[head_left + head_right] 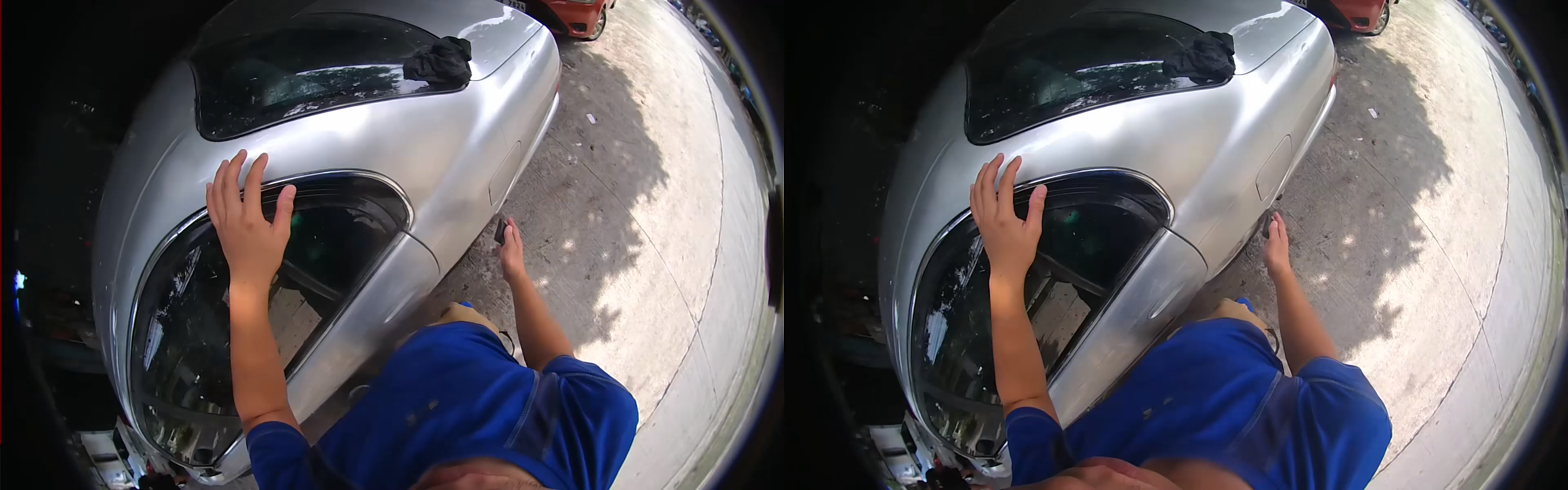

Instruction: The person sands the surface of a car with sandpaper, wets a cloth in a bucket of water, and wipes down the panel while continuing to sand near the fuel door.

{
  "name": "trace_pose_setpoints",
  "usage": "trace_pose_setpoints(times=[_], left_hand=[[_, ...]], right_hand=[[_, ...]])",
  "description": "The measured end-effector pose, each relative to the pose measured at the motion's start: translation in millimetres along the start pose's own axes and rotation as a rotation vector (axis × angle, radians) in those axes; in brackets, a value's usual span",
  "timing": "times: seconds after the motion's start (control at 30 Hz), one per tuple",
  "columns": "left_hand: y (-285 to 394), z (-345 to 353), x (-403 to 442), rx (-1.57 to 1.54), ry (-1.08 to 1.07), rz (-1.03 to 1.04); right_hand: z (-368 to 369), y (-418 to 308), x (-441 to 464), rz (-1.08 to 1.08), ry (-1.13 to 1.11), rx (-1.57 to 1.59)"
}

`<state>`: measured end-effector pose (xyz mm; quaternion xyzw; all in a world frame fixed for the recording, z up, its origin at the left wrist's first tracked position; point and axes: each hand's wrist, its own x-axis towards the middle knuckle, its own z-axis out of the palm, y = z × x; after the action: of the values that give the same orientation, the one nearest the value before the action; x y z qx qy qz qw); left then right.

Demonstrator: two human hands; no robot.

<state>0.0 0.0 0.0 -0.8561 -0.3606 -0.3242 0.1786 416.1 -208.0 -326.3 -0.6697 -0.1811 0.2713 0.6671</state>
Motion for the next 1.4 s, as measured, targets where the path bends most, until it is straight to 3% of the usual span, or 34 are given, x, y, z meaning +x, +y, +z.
trace_pose_setpoints(times=[0.03, 0.07, 0.1, 0.17, 0.23, 0.33, 0.4, 0.47, 0.53, 0.63, 0.73, 0.83, 0.9, 0.97, 1.07, 1.1, 1.17, 1.2, 1.27, 1.37, 1.4], left_hand=[[-7.8, 3.8, 26.0, 0.032, -0.083, 0.062], [-13.8, 11.3, 48.4, 0.041, -0.174, 0.154], [75.5, 64.8, 100.4, 0.033, -0.263, 0.274], [118.7, 122.7, 157.0, 0.034, -0.37, 0.413], [162.8, 191.5, 209.7, -0.109, -0.36, 0.419], [224.3, 276.3, 255.5, -0.19, -0.287, 0.468], [242.9, 322.2, 265.3, 0.0, -0.343, 0.507], [249.6, 350.3, 268.9, 0.069, -0.328, 0.552], [249.5, 345.8, 269.1, -0.002, -0.256, 0.638], [234.6, 310.8, 262.6, -0.082, -0.282, 0.817], [201.0, 254.7, 253.9, -0.145, -0.355, 0.889], [175.1, 193.2, 247.0, -0.189, -0.533, 0.708], [133.2, 195.6, 247.0, -0.142, -0.417, 0.849], [130.8, 200.9, 236.1, -0.231, -0.146, 0.976], [123.3, 217.6, 250.5, -0.219, -0.253, 0.927], [119.5, 220.6, 251.1, -0.278, -0.385, 0.849], [116.4, 224.1, 246.5, -0.262, -0.327, 0.872], [116.1, 226.0, 245.5, -0.274, -0.317, 0.886], [117.5, 227.0, 249.8, -0.251, -0.392, 0.877], [149.8, 193.1, 227.3, -0.307, -0.328, 0.896], [152.2, 195.6, 226.1, -0.314, -0.323, 0.889]], right_hand=[[14.0, 11.4, -19.4, 0.023, 0.039, 0.038], [40.6, 5.2, -18.9, -0.118, 0.073, -0.042], [-19.1, -4.3, 28.1, -0.217, 0.102, -0.152], [20.4, -43.3, 31.8, -0.33, 0.117, -0.296], [63.1, -47.2, 25.7, -0.537, -0.096, -0.419], [98.2, -25.9, -20.2, -0.598, -0.282, -0.548], [94.4, -21.7, -20.7, -0.61, -0.343, -0.665], [88.0, -52.9, 62.9, -0.588, -0.11, -0.731], [75.6, -92.1, 150.4, -0.549, 0.058, -0.698], [93.6, -94.4, 124.9, -0.541, 0.017, -0.668], [129.6, -46.2, -41.6, -0.533, -0.34, -0.519], [115.9, -54.3, 6.2, -0.533, -0.183, -0.656], [103.3, -82.1, 97.4, -0.549, 0.1, -0.651], [99.4, -95.4, 109.9, -0.462, 0.154, -0.596], [143.7, -45.5, -16.6, -0.493, 0.007, -0.616], [142.2, -42.2, -19.7, -0.479, 0.024, -0.684], [135.7, -37.7, -0.3, -0.476, 0.068, -0.803], [126.8, -39.6, 43.8, -0.508, 0.186, -0.666], [99.8, -53.7, 116.5, -0.528, 0.317, -0.792], [115.6, -54.1, 50.6, -0.648, 0.015, -0.6], [129.3, -41.7, -3.4, -0.595, -0.102, -0.508]])
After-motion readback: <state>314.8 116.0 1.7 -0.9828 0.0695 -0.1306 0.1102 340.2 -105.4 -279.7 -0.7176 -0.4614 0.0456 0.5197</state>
